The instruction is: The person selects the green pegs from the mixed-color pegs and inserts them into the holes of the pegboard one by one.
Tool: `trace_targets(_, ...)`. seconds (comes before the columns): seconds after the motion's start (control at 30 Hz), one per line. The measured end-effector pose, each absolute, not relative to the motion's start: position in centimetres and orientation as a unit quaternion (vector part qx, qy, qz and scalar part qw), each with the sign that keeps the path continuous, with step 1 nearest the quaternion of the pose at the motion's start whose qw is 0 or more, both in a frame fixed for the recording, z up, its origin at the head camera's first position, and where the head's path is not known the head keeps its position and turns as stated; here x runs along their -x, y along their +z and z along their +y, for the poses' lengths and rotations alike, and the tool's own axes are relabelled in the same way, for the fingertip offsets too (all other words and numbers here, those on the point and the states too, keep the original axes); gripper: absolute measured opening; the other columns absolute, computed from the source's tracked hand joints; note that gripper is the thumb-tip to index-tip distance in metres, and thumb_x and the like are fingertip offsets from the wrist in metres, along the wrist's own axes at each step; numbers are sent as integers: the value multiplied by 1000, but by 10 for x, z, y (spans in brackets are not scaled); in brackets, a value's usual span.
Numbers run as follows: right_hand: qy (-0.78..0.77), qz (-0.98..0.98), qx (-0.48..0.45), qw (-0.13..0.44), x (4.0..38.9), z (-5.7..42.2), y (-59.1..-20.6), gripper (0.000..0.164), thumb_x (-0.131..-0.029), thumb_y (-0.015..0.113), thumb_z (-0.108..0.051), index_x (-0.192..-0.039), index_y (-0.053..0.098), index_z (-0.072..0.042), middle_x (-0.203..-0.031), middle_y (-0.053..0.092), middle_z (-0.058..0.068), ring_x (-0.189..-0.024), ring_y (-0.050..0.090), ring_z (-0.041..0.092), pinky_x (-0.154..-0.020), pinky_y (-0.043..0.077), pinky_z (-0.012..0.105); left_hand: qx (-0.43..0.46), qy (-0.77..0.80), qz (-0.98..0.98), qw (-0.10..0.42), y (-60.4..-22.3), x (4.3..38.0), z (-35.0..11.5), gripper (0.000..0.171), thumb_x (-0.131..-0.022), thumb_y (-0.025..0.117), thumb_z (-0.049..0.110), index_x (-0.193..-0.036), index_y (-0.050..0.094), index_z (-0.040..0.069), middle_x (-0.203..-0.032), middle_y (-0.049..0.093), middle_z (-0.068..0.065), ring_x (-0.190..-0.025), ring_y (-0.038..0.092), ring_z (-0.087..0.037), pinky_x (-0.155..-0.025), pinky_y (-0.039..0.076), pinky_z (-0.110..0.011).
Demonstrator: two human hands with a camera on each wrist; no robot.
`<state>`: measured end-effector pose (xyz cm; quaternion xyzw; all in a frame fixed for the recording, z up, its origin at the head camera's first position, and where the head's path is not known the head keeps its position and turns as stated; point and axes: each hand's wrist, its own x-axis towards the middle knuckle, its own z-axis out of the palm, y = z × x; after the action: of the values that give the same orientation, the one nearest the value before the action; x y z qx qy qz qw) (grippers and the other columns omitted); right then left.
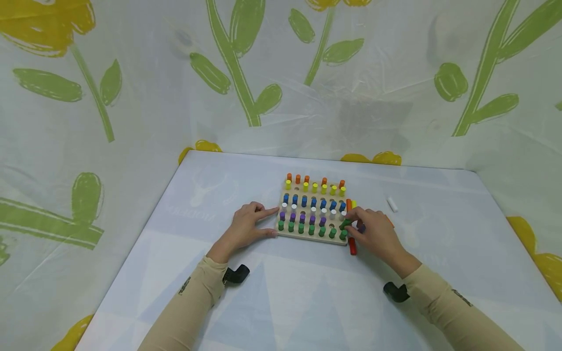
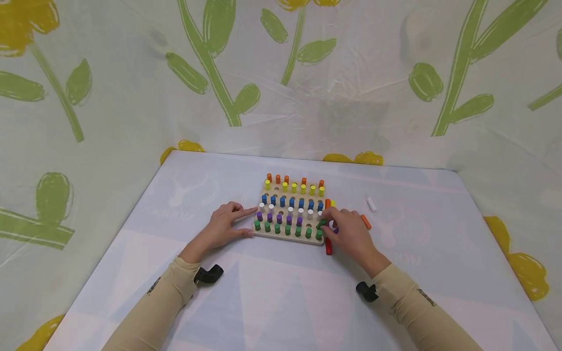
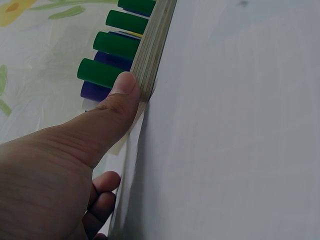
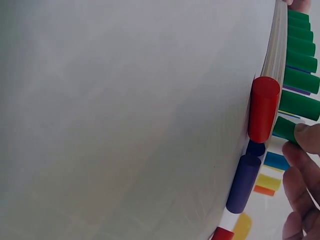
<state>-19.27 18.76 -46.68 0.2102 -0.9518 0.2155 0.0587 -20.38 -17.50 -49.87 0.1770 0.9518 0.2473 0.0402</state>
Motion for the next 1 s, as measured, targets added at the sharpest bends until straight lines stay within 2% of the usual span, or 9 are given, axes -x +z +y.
trace_targets(0.6, 213, -951, -217, 62, 189, 191, -464, 29, -87, 81, -13, -112, 68, -10, -92, 70, -3, -78, 57, 17, -80, 42, 41, -179, 242, 953, 42, -495, 203, -172, 71, -85, 79, 50, -149, 54, 32, -114, 47, -5, -100, 41, -23, -94, 35, -45)
trace_targets(0.73, 210, -955, -203, 51, 188, 194, -466, 30, -88, 80, -14, -115, 67, -11, -95, 72, -1, -79, 60, 17, -78, 48, 40, -178, 244, 952, 45, -494, 202, -173, 71, -85, 79, 50, -149, 54, 31, -114, 47, -5, -100, 40, -23, -94, 34, -45)
trace_targets(0.87, 202, -964, -170, 17, 187, 199, -467, 35, -92, 75, -18, -124, 65, -9, -104, 72, 4, -90, 64, 23, -86, 51, 47, -171, 244, 953, 52, -493, 201, -175, 70, -85, 79, 50, -148, 55, 30, -115, 48, -5, -101, 41, -24, -95, 35, -46)
trace_targets(1.0, 182, -975, -130, -11, 189, 211, -466, 39, -95, 72, -22, -131, 63, -8, -112, 70, 10, -102, 62, 31, -97, 43, 56, -167, 228, 957, 59, -491, 201, -177, 69, -87, 78, 51, -149, 54, 29, -120, 52, -5, -105, 44, -23, -99, 36, -48)
